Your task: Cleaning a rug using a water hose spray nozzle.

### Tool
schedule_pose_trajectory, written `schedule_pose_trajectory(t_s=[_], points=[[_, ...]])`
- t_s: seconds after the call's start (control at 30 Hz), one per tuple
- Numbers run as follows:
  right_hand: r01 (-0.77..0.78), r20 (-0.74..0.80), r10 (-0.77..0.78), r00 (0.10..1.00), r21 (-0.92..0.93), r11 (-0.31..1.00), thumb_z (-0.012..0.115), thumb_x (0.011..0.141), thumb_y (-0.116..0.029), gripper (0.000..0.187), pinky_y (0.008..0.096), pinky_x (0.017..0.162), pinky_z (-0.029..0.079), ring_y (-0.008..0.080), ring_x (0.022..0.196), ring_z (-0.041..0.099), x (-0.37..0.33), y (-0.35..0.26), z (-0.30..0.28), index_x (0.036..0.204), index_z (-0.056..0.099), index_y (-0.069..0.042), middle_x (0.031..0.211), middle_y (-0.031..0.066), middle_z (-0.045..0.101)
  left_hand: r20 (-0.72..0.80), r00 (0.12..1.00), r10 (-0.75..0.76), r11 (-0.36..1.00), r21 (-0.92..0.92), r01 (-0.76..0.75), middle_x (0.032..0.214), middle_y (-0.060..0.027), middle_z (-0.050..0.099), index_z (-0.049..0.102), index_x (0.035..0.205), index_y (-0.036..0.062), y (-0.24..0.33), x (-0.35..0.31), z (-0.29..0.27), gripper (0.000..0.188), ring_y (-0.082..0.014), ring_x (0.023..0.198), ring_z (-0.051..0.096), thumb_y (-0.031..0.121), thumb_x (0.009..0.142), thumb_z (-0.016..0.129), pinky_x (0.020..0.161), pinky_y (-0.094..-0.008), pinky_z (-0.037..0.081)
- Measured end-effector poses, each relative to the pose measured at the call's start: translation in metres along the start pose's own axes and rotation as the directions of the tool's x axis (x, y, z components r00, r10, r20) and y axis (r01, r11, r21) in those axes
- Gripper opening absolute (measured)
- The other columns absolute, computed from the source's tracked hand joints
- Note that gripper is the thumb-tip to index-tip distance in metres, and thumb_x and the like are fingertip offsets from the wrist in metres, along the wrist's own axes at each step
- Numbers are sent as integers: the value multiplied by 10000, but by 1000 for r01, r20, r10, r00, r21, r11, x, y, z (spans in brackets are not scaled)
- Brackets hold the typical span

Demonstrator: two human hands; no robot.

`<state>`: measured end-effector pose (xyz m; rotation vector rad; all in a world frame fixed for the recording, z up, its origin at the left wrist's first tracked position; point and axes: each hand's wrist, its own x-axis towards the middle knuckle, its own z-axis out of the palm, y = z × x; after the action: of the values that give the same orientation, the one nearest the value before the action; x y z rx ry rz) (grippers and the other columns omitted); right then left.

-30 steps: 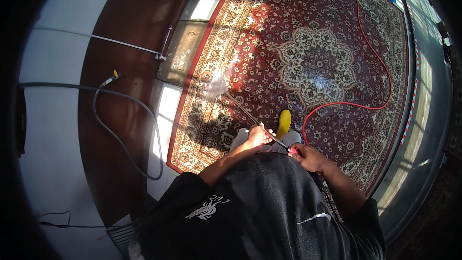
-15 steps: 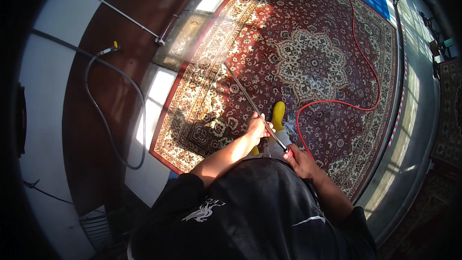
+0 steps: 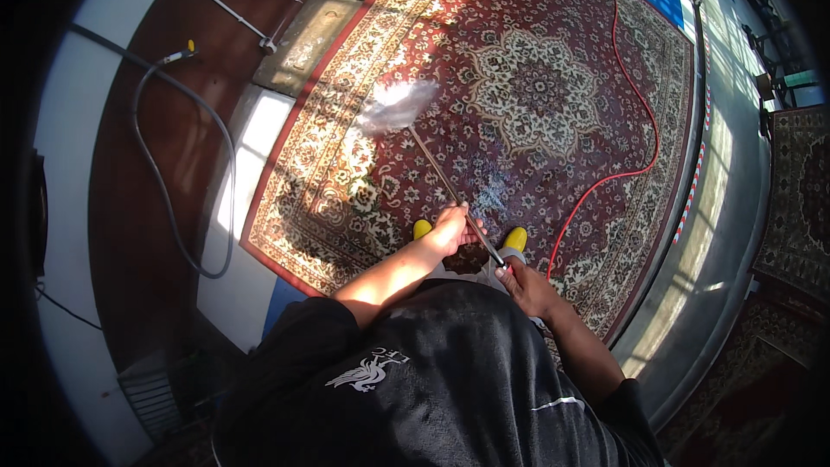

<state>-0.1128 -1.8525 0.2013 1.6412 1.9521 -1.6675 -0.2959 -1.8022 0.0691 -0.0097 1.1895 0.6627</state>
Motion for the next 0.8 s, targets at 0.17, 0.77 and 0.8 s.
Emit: schedule_pose_trajectory(t_s=[0.17,0.77,0.8], points=[[26,-62,-24,998,30,999,362,933,-450,518,453,756,435,413,880,580,-22,62,-2,1101,455,32,853,270,588,-65,995,-75,984,154,85,792,-80,582,346,1108,130,-44,25,40,244,-235,663,628,326,974,286,574,-347,521],[-117,-136,137,981,144,983,393,909,-481,544,445,748,446,406,846,586,-155,240,-123,994,495,46,837,257,599,-36,949,-312,838,459,293,810,-63,604,449,998,102,-148,74,274,257,-205,754,629,300,981,287,629,-320,518],[-166,-119,185,975,160,973,390,908,-487,554,441,759,447,403,866,587,-157,241,-127,987,502,50,856,261,602,-40,895,-443,777,482,406,804,-59,606,485,964,89,-149,81,277,283,-196,761,628,293,980,289,636,-316,518]])
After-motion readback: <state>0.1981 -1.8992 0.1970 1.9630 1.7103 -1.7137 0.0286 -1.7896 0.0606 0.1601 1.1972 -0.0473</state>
